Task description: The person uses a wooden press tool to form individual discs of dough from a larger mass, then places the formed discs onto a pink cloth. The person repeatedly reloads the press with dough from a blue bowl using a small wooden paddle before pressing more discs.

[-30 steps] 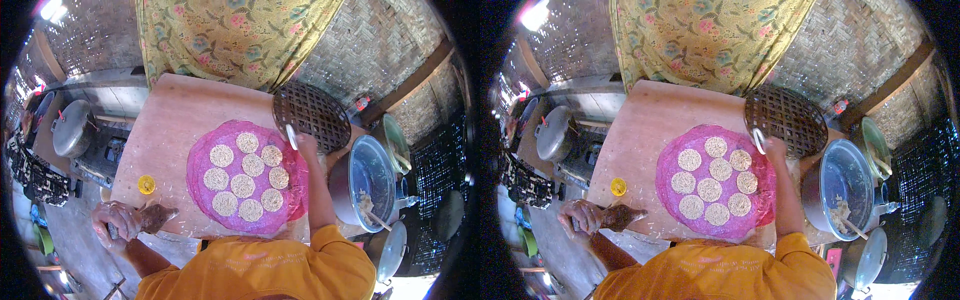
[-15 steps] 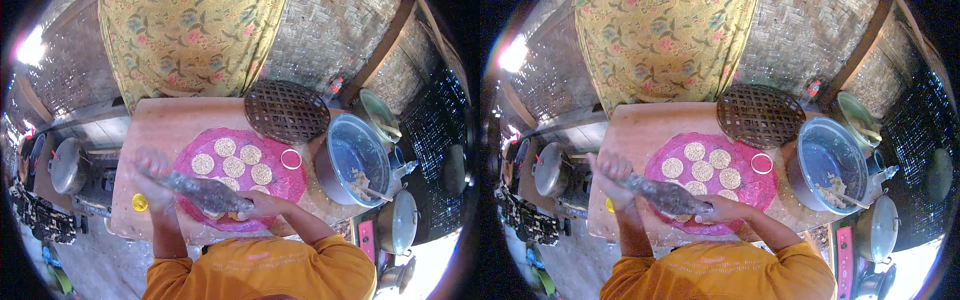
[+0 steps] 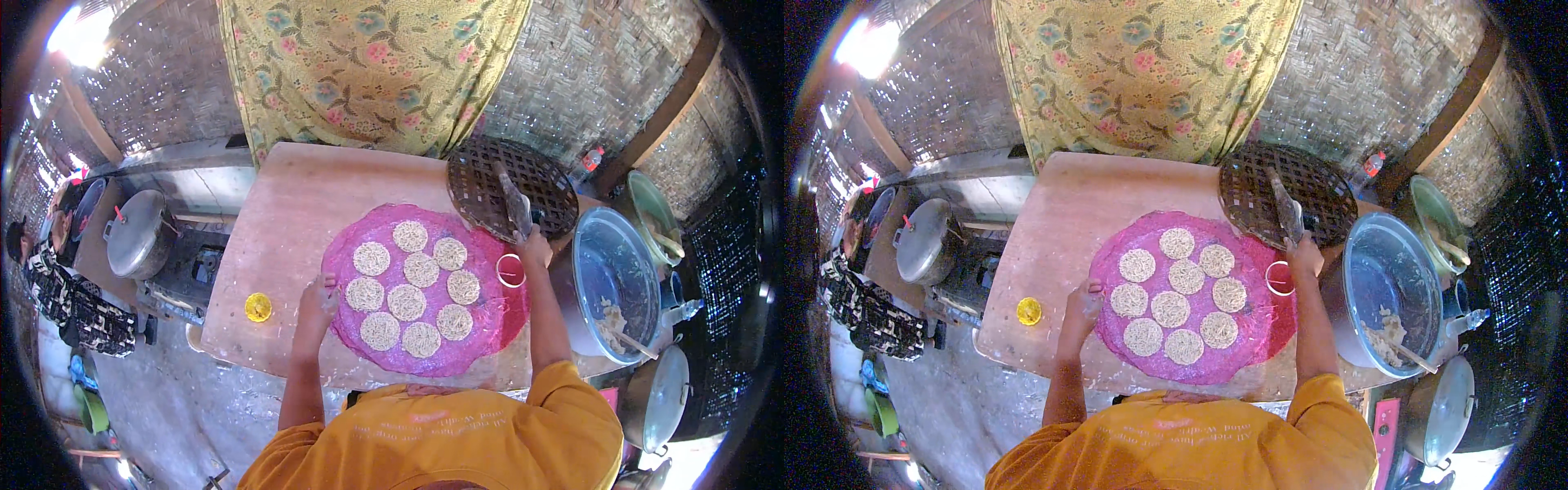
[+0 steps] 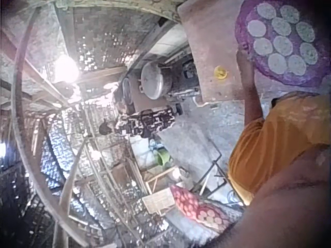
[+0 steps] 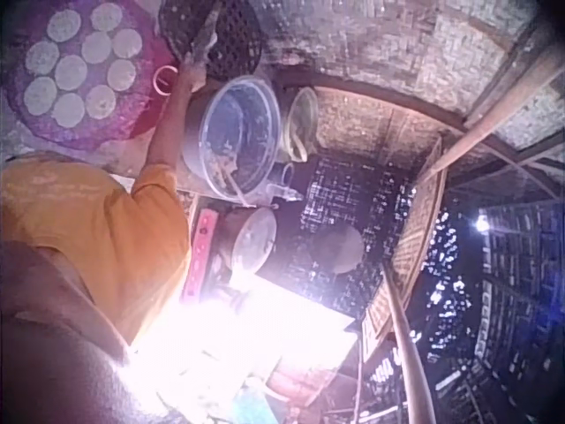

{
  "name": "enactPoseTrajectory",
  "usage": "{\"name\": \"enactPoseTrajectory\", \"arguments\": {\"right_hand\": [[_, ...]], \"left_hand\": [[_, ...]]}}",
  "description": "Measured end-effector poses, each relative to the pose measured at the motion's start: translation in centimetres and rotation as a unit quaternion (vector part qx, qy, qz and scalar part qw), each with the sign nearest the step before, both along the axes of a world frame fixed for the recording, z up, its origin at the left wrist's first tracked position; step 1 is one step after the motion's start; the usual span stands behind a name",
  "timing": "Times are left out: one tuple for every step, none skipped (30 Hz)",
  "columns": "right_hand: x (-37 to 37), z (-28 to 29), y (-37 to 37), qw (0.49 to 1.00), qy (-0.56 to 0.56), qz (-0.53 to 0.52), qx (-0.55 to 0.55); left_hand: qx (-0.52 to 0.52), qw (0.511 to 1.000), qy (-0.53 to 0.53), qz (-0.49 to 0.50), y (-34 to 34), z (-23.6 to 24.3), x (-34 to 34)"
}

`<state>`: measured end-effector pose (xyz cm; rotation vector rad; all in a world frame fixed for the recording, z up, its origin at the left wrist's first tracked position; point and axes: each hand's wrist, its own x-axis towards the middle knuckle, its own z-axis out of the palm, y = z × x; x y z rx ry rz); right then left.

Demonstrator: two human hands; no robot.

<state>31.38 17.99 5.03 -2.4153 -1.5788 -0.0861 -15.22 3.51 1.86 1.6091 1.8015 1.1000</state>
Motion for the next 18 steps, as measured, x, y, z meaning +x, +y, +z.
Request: {"name": "enactPoseTrajectory", "arguments": {"right_hand": [[-0.5,-0.1,-0.2,0.997,-0.041,0.031,0.062],[-0.7,-0.2,-0.4,0.987,-0.082,0.059,0.124],[-1.1,-0.3,-0.6,0.987,-0.084,0.056,0.123],[-3.8,1.6,-1.7,0.971,-0.093,0.122,0.185],[-5.3,2.8,-2.5,0.946,-0.104,0.182,0.248],[-4.9,1.1,-2.6,0.957,0.024,0.214,0.192],[-4.6,-1.0,-3.0,0.948,0.156,0.243,0.135],[-5.0,-1.9,-3.5,0.949,0.157,0.238,0.134],[-5.3,-2.8,-4.0,0.950,0.171,0.252,0.072],[-5.2,-3.5,-4.5,0.946,0.184,0.265,0.011],[-4.8,-3.9,-4.8,0.948,0.185,0.260,0.010],[-4.3,-4.3,-5.2,0.952,0.109,0.286,-0.020],[-4.2,-4.6,-5.6,0.948,0.034,0.311,-0.053],[-3.9,-4.9,-6.0,0.949,0.037,0.308,-0.057],[-3.7,-5.1,-6.4,0.951,0.084,0.284,-0.094],[-3.7,-4.8,-6.9,0.948,0.129,0.260,-0.129],[-3.8,-4.5,-7.3,0.948,0.131,0.258,-0.132],[-3.9,-4.3,-7.8,0.943,0.146,0.275,-0.119]], "left_hand": [[-0.010,1.000,0.008,0.013,0.2,-0.2,0.2],[-0.011,1.000,0.007,0.011,0.2,-0.3,0.1],[-0.027,0.999,0.009,0.014,0.3,-0.3,-0.3],[-0.045,0.999,0.012,0.020,0.2,-0.3,-0.5],[-0.045,0.999,0.011,0.015,0.4,0.3,-0.2],[-0.069,0.998,0.011,0.008,0.8,0.9,0.2],[-0.094,0.995,0.016,0.005,1.0,1.4,0.6],[-0.096,0.995,0.017,0.000,1.0,1.5,0.9],[-0.073,0.997,0.039,0.005,1.0,1.7,1.2],[-0.049,0.997,0.059,0.010,1.0,1.6,1.4],[-0.051,0.997,0.060,0.005,1.2,1.3,1.6],[-0.036,0.996,0.086,0.015,1.5,0.9,1.6],[-0.023,0.993,0.113,0.027,1.6,0.9,1.8],[-0.026,0.993,0.114,0.023,1.6,1.0,1.9],[-0.051,0.993,0.101,0.020,1.6,1.2,2.0],[-0.074,0.993,0.089,0.019,1.7,1.5,2.0],[-0.077,0.993,0.089,0.017,1.9,1.3,2.0],[-0.073,0.992,0.105,0.018,2.1,0.9,1.8]]}}
